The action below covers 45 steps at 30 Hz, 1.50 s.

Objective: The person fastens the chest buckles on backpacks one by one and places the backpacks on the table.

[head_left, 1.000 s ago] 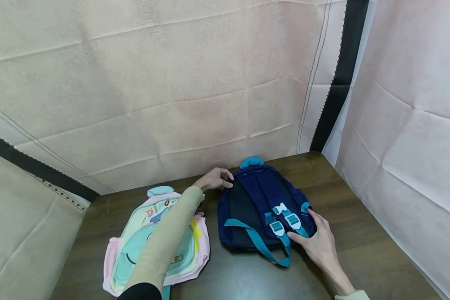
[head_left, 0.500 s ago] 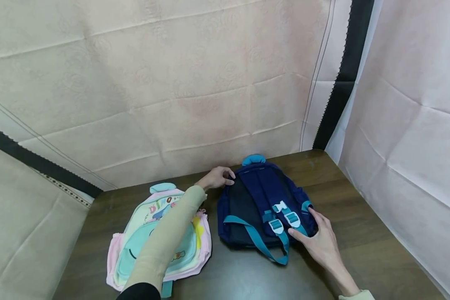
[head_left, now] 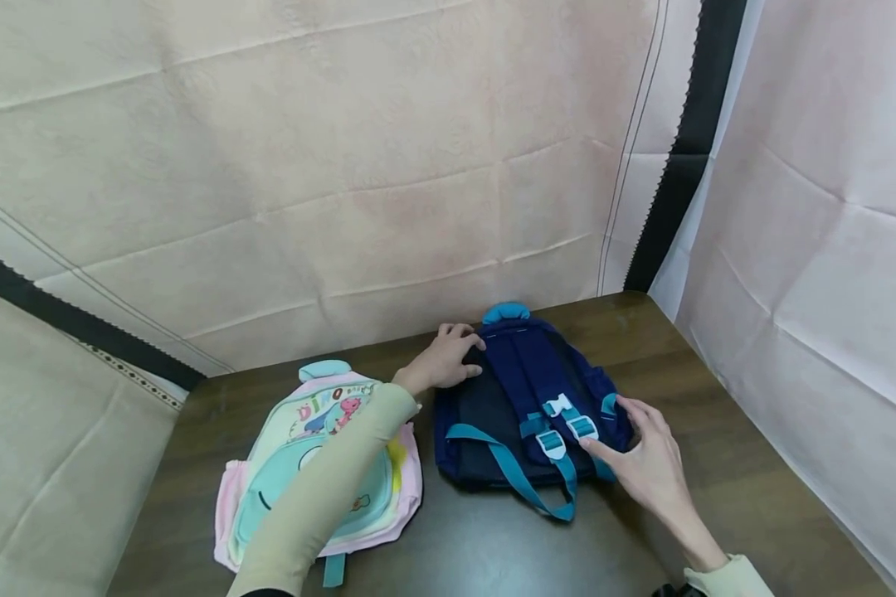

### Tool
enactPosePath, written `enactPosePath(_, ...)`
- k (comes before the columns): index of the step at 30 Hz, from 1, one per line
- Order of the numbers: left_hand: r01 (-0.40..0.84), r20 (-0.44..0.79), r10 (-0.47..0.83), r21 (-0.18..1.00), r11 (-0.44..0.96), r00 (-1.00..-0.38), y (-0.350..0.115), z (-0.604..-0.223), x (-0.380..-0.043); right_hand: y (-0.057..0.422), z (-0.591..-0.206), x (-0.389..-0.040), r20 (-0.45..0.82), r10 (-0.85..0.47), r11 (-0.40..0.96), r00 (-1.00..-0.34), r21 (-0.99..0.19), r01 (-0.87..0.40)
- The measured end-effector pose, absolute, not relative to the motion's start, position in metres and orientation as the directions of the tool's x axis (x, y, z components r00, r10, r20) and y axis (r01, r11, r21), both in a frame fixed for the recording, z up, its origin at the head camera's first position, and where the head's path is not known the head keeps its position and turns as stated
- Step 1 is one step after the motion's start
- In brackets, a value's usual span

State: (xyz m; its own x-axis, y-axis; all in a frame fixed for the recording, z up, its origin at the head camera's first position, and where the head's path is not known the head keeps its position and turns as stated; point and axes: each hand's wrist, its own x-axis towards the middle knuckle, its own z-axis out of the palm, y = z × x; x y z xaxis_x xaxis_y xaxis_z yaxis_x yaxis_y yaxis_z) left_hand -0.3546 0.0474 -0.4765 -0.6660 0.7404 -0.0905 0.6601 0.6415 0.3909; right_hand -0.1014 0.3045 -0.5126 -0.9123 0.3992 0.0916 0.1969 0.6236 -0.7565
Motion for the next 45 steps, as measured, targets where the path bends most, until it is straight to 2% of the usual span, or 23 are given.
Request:
enactPosePath(8,0.705,-0.054,0.807,0.455,0.544,-0.588,0.069,-0.460,-0.304,0.308,-0.501,-0.123,0.228,0.255,0.704,-0.940,-0.710,0.018)
enactPosePath(14,0.710,-0.031,0.784,0.402,0.578,-0.620,0.085,-0.468,-0.274,0.305,-0.495,-0.142,0.257,0.108,0.738,-0.960,-0.668,-0.096)
enactPosePath(19,0.723,-0.034,0.770,0.322,0.612,-0.637,0.093,-0.479,-0.260,0.303,-0.492,-0.156,0.207,0.002,0.749,-0.978,-0.649,-0.136)
enactPosePath(25,0.761,-0.040,0.785,0.220,0.611,-0.618,0.102,-0.487,-0.249,0.302,-0.489,-0.166,0.119,-0.057,0.737,-0.991,-0.665,-0.123)
enactPosePath(30,0.786,-0.064,0.808,0.196,0.586,-0.586,0.107,-0.489,-0.247,0.302,-0.488,-0.172,0.090,-0.075,0.696,-0.993,-0.708,-0.116)
enactPosePath(37,0.799,-0.157,0.830,0.224,0.558,-0.536,0.108,-0.488,-0.245,0.307,-0.491,-0.176,0.080,-0.117,0.663,-0.990,-0.736,-0.138)
enactPosePath(45,0.813,-0.166,0.860,0.280,0.511,-0.483,0.107,-0.492,-0.254,0.315,-0.486,-0.180,0.114,-0.177,0.678,-0.978,-0.706,-0.205)
